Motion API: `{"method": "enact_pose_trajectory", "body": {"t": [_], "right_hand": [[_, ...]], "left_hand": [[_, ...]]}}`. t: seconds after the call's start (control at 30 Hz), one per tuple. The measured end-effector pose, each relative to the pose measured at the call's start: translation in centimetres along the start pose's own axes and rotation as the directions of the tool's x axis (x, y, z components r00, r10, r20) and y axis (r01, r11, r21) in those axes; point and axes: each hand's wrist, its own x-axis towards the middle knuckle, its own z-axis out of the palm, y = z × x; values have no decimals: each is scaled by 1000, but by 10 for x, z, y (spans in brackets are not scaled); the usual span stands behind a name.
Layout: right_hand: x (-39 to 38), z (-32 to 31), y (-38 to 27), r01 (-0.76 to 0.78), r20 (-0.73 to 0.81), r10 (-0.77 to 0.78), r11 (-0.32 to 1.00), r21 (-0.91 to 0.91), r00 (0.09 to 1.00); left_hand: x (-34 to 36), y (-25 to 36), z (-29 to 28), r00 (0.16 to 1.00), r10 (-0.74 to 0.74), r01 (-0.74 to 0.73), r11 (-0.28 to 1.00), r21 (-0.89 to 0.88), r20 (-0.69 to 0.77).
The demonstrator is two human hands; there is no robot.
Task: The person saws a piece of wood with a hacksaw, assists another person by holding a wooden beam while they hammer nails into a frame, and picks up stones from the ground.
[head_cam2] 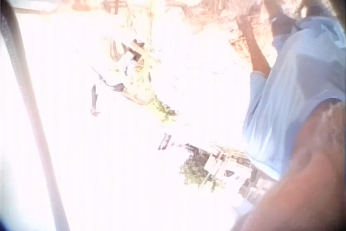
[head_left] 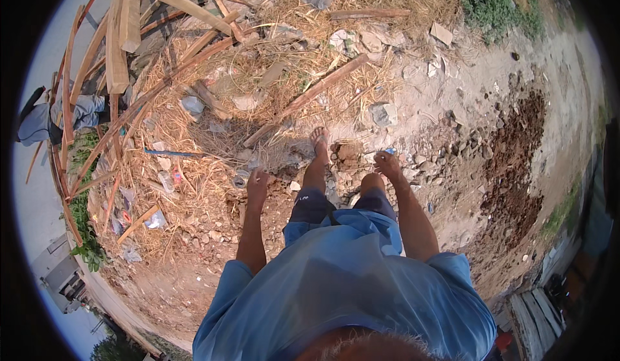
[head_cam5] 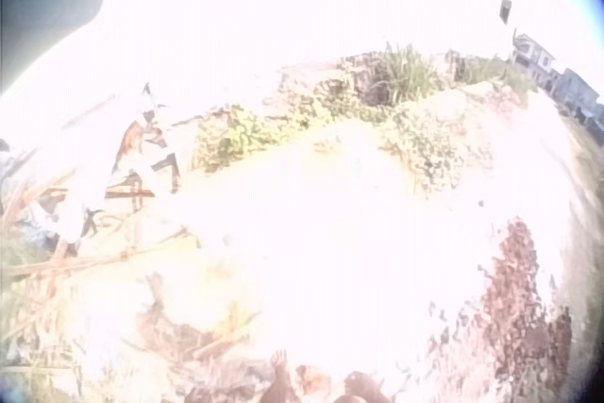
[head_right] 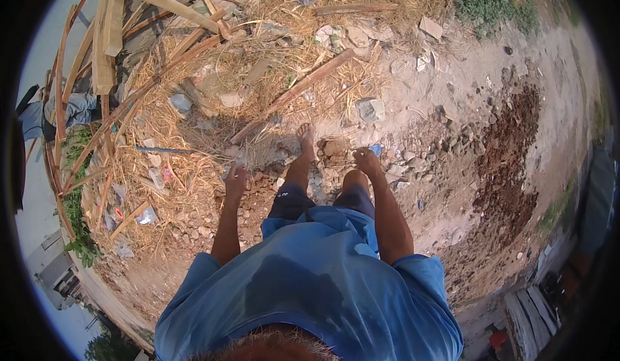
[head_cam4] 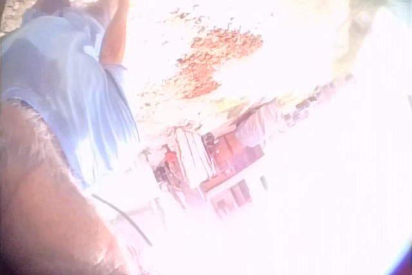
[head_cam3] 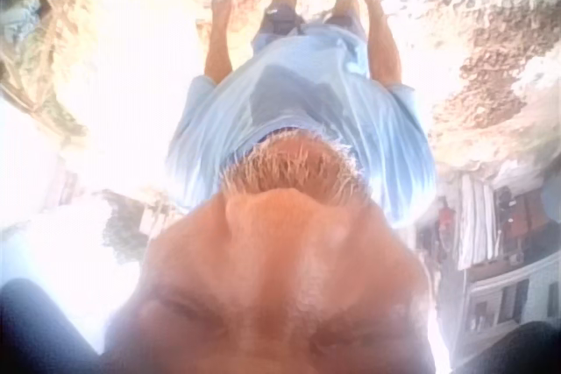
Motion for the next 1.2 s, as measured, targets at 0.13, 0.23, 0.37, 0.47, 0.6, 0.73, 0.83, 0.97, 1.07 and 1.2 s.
{"method": "enact_pose_trajectory", "body": {"t": [0.13,0.23,0.37,0.47,0.6,0.73,0.83,0.97,1.07,1.2], "right_hand": [[45,-30,-72,-71,-116,83,992,103,990],[103,-59,-114,-132,-97,141,987,93,985],[204,-74,-158,-120,-34,119,992,-47,992],[294,-81,-169,-101,-26,99,989,-110,995],[412,-72,-175,-189,-20,189,972,-141,982],[518,-85,-134,-261,-71,257,963,-64,964],[590,-71,-125,-345,-52,342,938,-45,938],[679,-72,-78,-450,-156,442,893,-19,883],[714,-48,-63,-547,-207,558,830,111,804],[739,-15,-51,-597,-186,677,723,348,712]], "left_hand": [[50,182,-108,886,-26,-247,818,-519,-463],[86,278,-192,653,65,-499,786,-365,-754],[103,357,-262,503,323,-559,829,-16,-802],[145,398,-260,484,369,-460,879,127,-794],[181,416,-235,422,328,-257,937,236,-845],[208,390,-257,388,332,-239,937,254,-860],[198,393,-236,326,287,-114,958,264,-901],[186,379,-283,375,240,-150,969,197,-895],[191,385,-273,354,258,11,960,280,-899],[176,400,-298,377,167,-58,986,157,-911]]}}
